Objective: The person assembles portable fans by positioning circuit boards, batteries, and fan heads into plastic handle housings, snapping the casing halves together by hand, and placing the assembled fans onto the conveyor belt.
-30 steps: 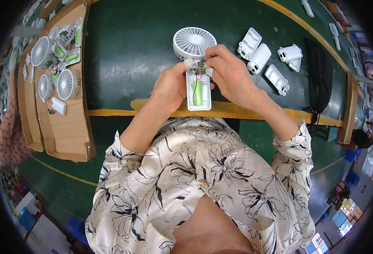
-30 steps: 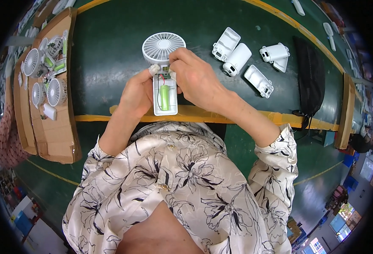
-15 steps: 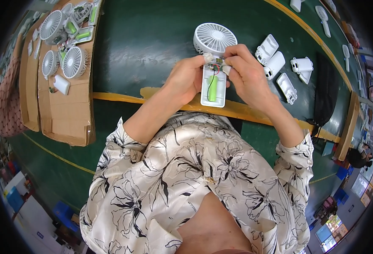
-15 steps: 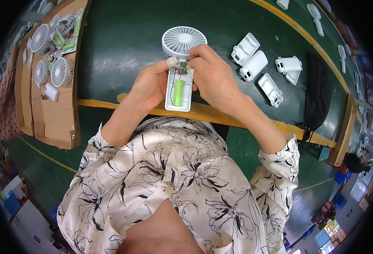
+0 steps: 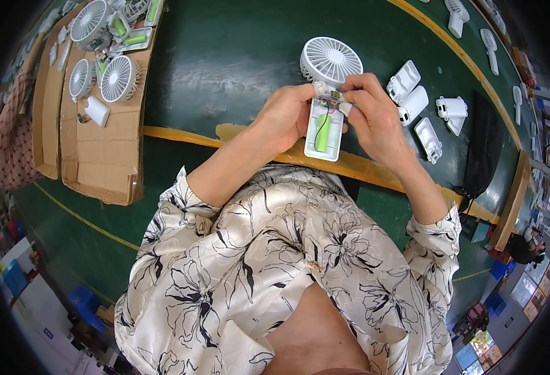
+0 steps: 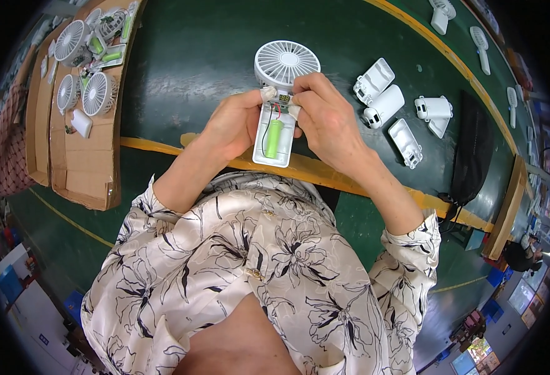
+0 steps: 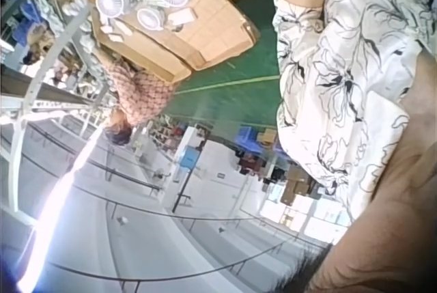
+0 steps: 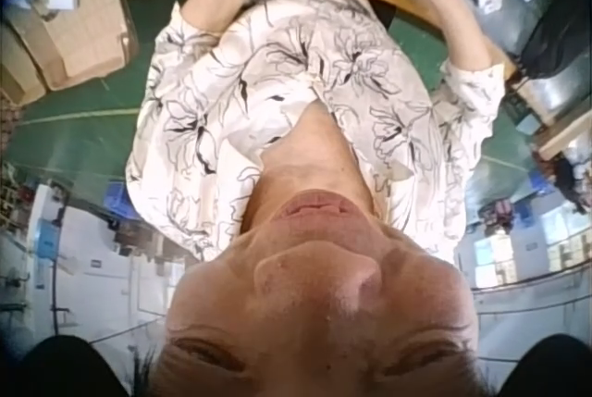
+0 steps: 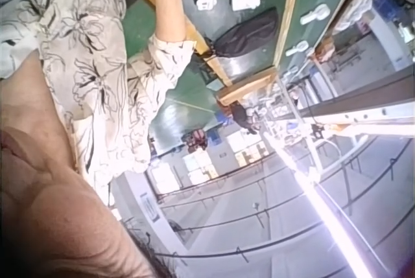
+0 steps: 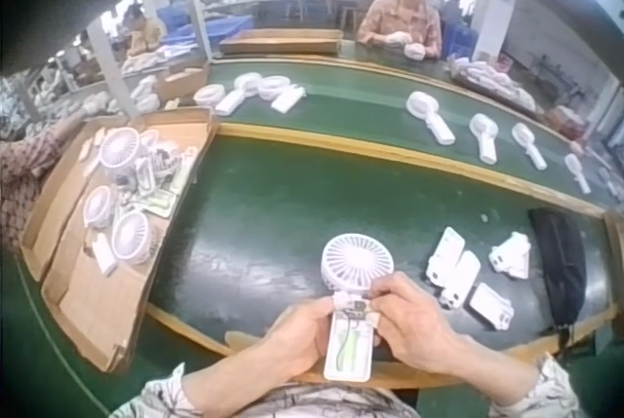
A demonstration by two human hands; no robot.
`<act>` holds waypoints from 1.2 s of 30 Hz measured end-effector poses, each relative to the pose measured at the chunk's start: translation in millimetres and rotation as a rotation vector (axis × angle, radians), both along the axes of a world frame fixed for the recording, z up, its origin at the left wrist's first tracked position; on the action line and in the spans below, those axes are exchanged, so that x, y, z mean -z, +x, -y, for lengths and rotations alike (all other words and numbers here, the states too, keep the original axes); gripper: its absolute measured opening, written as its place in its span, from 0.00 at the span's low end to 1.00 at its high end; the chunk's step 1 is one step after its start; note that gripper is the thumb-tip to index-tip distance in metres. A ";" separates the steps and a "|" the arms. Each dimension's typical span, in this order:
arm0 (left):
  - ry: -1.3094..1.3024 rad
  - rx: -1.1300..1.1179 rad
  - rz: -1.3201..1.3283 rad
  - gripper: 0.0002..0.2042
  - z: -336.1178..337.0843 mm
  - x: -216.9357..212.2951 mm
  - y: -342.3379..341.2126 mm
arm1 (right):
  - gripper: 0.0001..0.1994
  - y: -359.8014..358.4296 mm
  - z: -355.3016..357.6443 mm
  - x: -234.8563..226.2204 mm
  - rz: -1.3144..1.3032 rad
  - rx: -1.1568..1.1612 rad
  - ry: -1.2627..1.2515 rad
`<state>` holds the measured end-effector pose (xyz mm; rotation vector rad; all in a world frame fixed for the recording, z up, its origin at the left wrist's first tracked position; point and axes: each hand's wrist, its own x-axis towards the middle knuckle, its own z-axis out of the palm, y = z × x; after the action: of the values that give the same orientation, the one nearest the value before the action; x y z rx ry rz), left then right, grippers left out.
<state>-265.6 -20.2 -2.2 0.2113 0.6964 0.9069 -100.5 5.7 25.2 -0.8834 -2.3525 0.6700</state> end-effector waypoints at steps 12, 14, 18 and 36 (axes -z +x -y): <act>-0.015 -0.022 -0.041 0.16 1.3 8.6 2.1 | 0.11 1.2 1.9 9.3 -0.003 -0.018 0.095; -0.004 -0.007 -0.062 0.16 2.4 8.0 1.8 | 0.12 0.5 2.6 7.4 0.019 -0.024 0.119; -0.048 -0.035 -0.088 0.13 3.2 1.5 4.0 | 0.13 0.4 2.7 7.8 0.065 -0.041 0.169; -0.030 0.009 -0.097 0.15 2.9 9.2 1.9 | 0.13 -0.3 2.9 8.0 0.056 -0.035 0.120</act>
<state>-263.7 -23.0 -11.5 0.2330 0.7981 0.8813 -100.8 2.9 17.2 -0.8199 -2.4348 0.5178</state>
